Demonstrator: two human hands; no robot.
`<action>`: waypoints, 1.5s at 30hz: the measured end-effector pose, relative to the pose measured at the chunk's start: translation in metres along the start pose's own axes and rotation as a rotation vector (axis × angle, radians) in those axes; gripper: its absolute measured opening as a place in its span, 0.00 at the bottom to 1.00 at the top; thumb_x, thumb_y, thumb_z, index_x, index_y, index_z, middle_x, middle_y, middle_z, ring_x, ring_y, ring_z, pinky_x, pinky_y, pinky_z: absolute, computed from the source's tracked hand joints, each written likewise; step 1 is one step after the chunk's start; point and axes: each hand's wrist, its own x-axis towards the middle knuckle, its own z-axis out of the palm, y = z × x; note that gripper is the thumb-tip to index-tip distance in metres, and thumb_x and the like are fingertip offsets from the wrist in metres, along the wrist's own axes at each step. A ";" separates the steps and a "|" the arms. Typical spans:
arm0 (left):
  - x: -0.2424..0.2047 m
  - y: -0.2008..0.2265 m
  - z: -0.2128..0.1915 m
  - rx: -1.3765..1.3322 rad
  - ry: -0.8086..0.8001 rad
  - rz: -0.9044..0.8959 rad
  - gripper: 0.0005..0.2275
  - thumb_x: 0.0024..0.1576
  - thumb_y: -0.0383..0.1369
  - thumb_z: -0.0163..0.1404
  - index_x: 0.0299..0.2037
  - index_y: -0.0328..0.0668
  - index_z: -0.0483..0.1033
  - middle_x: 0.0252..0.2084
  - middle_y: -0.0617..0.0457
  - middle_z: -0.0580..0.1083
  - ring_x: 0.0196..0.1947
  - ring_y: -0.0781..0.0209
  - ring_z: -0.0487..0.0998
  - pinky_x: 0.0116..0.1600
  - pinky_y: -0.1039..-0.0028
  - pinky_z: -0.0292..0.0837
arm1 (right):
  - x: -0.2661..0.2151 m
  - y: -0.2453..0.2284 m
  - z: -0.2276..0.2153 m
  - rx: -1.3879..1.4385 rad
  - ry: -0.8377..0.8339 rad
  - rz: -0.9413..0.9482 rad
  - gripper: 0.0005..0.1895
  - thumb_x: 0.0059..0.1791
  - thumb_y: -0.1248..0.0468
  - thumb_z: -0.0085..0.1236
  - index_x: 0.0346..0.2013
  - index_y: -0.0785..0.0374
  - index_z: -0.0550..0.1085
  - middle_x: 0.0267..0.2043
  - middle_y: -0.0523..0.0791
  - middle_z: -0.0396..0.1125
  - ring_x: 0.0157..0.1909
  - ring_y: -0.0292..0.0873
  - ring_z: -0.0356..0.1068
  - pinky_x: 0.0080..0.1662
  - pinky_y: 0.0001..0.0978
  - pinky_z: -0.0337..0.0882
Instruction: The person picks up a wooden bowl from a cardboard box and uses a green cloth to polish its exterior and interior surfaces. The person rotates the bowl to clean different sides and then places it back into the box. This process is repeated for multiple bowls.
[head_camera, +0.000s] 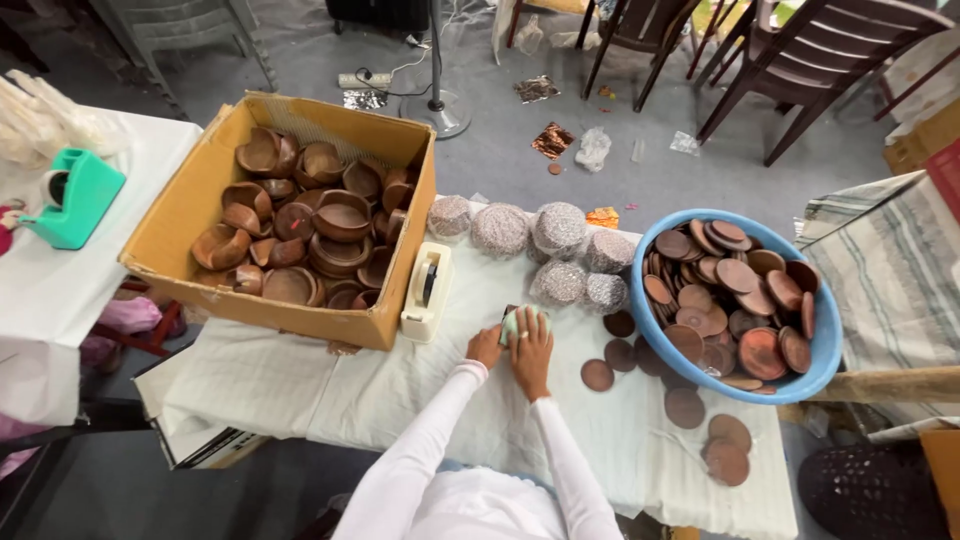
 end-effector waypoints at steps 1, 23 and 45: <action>0.005 -0.010 0.008 -0.005 -0.002 0.006 0.13 0.54 0.31 0.58 0.48 0.40 0.76 0.40 0.35 0.78 0.43 0.33 0.78 0.49 0.50 0.73 | -0.012 -0.002 0.000 -0.007 0.002 0.000 0.28 0.57 0.56 0.47 0.72 0.58 0.63 0.76 0.50 0.55 0.76 0.54 0.50 0.68 0.56 0.53; -0.023 -0.042 0.054 0.017 0.121 -0.019 0.09 0.61 0.36 0.50 0.47 0.44 0.78 0.41 0.39 0.80 0.44 0.35 0.78 0.49 0.47 0.72 | 0.038 -0.015 0.001 -0.086 -0.334 0.034 0.17 0.57 0.52 0.46 0.52 0.54 0.77 0.57 0.42 0.72 0.63 0.47 0.65 0.68 0.57 0.53; -0.049 -0.001 0.019 -0.383 0.031 0.018 0.13 0.58 0.36 0.57 0.49 0.39 0.78 0.43 0.45 0.81 0.45 0.44 0.83 0.50 0.59 0.76 | 0.049 0.033 0.029 -0.093 -0.570 0.448 0.25 0.55 0.44 0.46 0.33 0.59 0.81 0.38 0.54 0.75 0.46 0.58 0.75 0.50 0.50 0.73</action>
